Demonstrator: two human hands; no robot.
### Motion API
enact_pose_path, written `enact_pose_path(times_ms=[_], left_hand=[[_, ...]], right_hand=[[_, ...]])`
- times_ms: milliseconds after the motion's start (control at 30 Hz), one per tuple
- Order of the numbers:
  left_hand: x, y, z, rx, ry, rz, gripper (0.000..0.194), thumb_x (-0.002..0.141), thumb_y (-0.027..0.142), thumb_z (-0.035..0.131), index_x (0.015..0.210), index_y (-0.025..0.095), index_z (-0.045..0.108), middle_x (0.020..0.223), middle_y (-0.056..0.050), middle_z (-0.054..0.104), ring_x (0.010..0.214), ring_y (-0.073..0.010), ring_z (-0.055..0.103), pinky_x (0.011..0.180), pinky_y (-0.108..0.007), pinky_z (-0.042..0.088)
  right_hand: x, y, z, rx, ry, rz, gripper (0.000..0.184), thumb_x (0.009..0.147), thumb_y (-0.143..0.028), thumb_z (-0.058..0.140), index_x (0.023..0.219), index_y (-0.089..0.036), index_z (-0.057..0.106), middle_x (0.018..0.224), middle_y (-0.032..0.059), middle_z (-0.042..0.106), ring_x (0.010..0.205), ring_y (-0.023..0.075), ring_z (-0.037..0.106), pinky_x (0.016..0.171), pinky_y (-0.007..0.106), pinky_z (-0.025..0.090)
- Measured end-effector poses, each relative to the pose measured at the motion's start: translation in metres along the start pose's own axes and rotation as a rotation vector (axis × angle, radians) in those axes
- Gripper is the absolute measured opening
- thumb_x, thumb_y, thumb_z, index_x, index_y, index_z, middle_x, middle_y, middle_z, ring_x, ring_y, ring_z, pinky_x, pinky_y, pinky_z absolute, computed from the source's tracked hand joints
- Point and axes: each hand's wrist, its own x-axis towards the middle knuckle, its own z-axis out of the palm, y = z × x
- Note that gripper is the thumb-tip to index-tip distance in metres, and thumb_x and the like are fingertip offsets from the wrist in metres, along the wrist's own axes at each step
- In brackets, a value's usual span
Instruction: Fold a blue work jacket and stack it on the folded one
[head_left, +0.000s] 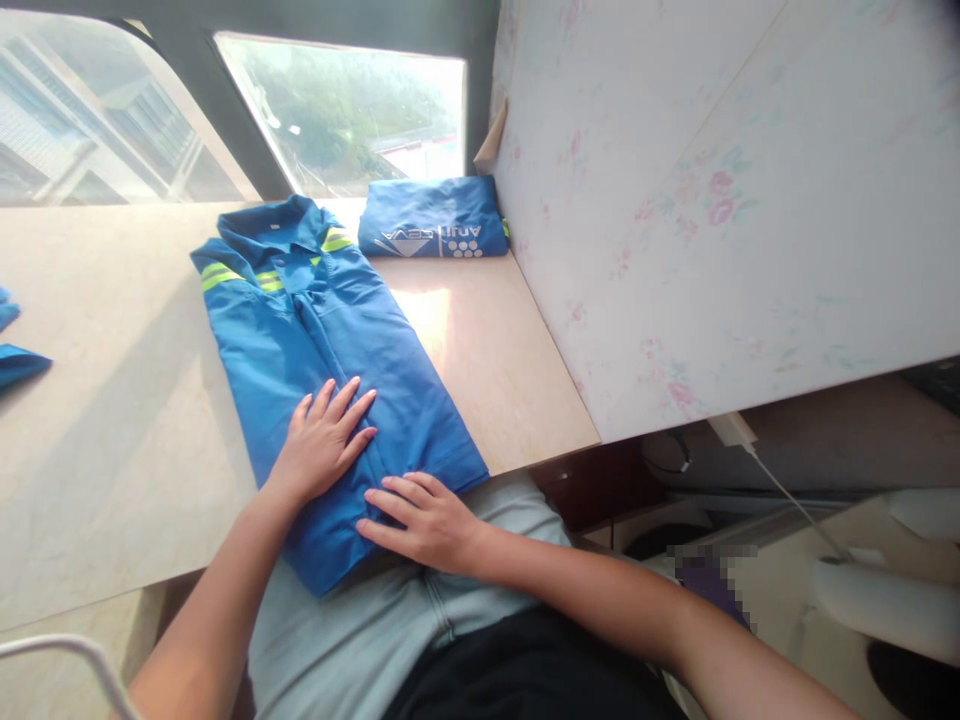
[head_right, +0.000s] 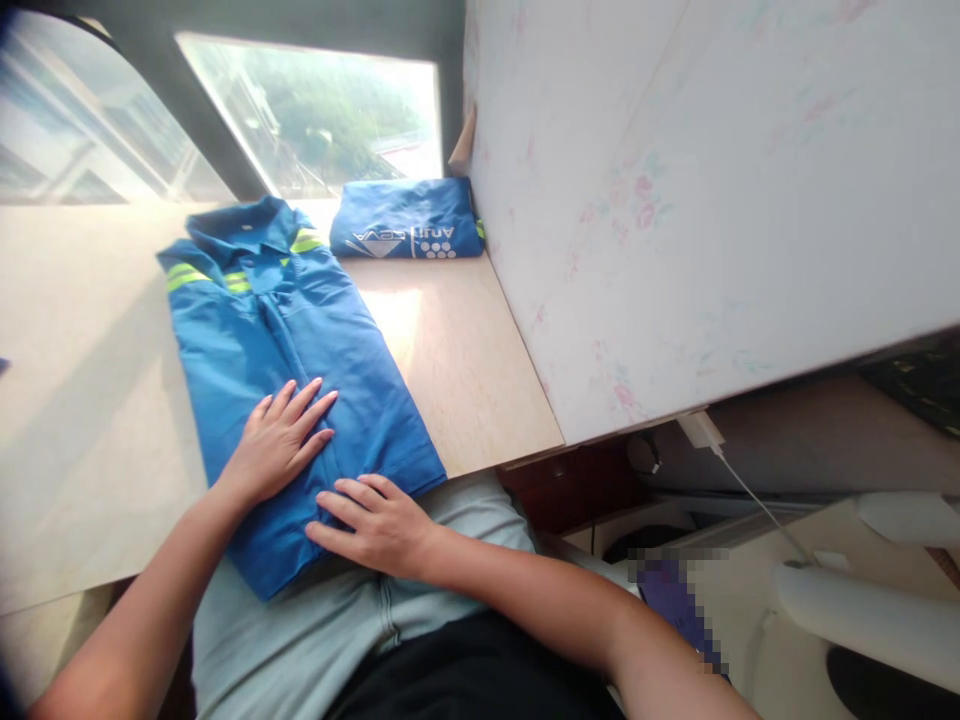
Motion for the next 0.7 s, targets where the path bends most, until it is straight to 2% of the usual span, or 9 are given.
enact_pose_path(times_ms=[100,233,333,433,500,600,667,700], left_hand=[[0.000,0.000,0.000,-0.008,0.001,-0.002,0.059,0.099,0.051,0.031,0.150,0.026,0.044,0.161,-0.008,0.034,0.150,-0.0364,0.021,0.118,-0.058,0.018],[0.000,0.000,0.002,-0.033,0.013,-0.005,0.058,0.099,0.051,0.035,0.150,0.026,0.044,0.161,-0.009,0.033,0.151,-0.0363,0.019,0.118,-0.060,0.018],[-0.002,0.003,0.000,-0.056,0.001,-0.025,0.056,0.098,0.049,0.039,0.150,0.028,0.044,0.161,-0.008,0.033,0.151,-0.0355,0.019,0.118,-0.060,0.017],[-0.004,0.007,-0.011,-0.142,-0.042,-0.044,0.053,0.098,0.048,0.044,0.147,0.028,0.048,0.161,-0.008,0.034,0.151,-0.0338,0.020,0.119,-0.060,0.017],[-0.006,0.008,-0.025,-0.280,-0.086,-0.044,0.053,0.095,0.048,0.050,0.144,0.028,0.052,0.161,-0.008,0.034,0.150,-0.0322,0.026,0.120,-0.056,0.021],[-0.012,0.008,-0.048,-0.611,-0.144,-0.061,0.054,0.091,0.046,0.058,0.141,0.028,0.055,0.162,-0.006,0.031,0.146,-0.0288,0.035,0.118,-0.044,0.032],[-0.019,0.007,-0.058,-0.860,-0.140,-0.146,0.054,0.083,0.045,0.068,0.133,0.028,0.063,0.156,-0.005,0.042,0.141,-0.0294,0.044,0.113,-0.041,0.041],[-0.023,0.005,-0.059,-0.975,-0.074,-0.242,0.052,0.077,0.044,0.075,0.125,0.026,0.068,0.148,-0.006,0.053,0.135,-0.0311,0.051,0.109,-0.042,0.045]], right_hand=[[-0.003,0.000,0.005,-0.008,0.064,0.043,0.026,0.102,-0.032,0.049,0.125,-0.036,0.061,0.144,-0.0020,0.054,0.137,0.0205,0.039,0.116,0.046,0.029],[0.005,0.004,-0.003,0.029,0.012,0.048,0.024,0.101,-0.029,0.051,0.121,-0.035,0.063,0.137,-0.0014,0.059,0.126,0.0189,0.049,0.105,0.038,0.041],[0.022,0.014,-0.023,0.057,-0.072,-0.019,0.022,0.101,-0.026,0.049,0.118,-0.030,0.064,0.121,0.0020,0.067,0.106,0.0174,0.058,0.085,0.031,0.048],[0.044,0.025,-0.055,0.065,-0.156,-0.097,0.021,0.102,-0.023,0.047,0.111,-0.026,0.065,0.096,0.0026,0.068,0.083,0.0164,0.059,0.068,0.028,0.046],[0.061,0.034,-0.080,0.096,-0.200,-0.139,0.018,0.101,-0.022,0.049,0.106,-0.025,0.066,0.087,0.0017,0.067,0.075,0.0158,0.058,0.063,0.027,0.044],[0.094,0.049,-0.117,0.235,-0.261,-0.218,0.012,0.098,-0.026,0.056,0.099,-0.026,0.068,0.081,-0.0013,0.068,0.071,0.0140,0.060,0.062,0.025,0.043],[0.123,0.063,-0.133,0.356,-0.334,-0.275,0.010,0.094,-0.031,0.062,0.096,-0.028,0.071,0.079,-0.0046,0.069,0.068,0.0119,0.061,0.062,0.023,0.043],[0.140,0.072,-0.137,0.414,-0.387,-0.301,0.010,0.092,-0.033,0.064,0.096,-0.029,0.073,0.078,-0.0062,0.070,0.067,0.0107,0.061,0.063,0.022,0.044]])
